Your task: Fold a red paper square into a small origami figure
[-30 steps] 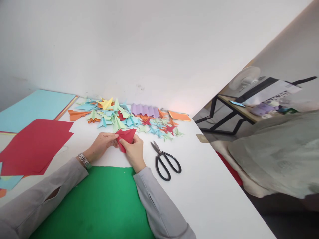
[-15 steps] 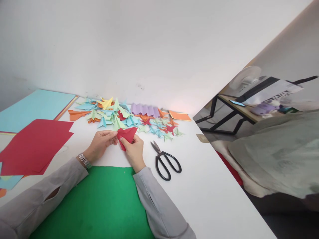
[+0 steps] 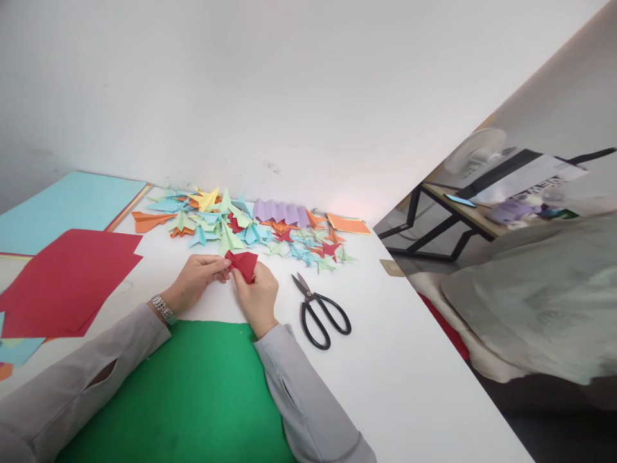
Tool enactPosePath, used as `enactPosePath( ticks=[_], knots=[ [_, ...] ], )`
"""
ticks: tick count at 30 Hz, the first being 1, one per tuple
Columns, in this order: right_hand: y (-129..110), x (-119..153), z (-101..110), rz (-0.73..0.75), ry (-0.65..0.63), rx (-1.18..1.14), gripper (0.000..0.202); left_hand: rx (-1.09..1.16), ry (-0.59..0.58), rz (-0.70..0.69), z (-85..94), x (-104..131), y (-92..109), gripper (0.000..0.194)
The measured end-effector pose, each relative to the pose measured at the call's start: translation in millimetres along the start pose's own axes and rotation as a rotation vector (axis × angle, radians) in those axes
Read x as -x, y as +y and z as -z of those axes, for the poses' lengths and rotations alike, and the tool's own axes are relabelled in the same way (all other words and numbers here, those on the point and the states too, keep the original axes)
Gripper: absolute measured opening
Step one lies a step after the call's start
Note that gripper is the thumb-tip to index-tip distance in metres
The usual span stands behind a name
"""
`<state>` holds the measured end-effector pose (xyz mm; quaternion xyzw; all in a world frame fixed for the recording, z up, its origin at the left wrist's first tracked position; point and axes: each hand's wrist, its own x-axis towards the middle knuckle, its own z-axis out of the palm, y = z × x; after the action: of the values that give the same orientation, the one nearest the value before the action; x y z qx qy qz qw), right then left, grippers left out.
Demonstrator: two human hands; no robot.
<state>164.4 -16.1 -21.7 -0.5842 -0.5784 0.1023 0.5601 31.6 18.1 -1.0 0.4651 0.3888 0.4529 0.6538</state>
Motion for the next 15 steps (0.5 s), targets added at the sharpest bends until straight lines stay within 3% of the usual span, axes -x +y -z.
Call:
enactPosePath(
  ticks=[15],
  knots=[
    [-0.4,-3.9,-2.7,-0.186,-0.052,-0.239,0.018,0.026,0.008,0.001,0.3,-0.1,-1.3,0.026]
  ],
)
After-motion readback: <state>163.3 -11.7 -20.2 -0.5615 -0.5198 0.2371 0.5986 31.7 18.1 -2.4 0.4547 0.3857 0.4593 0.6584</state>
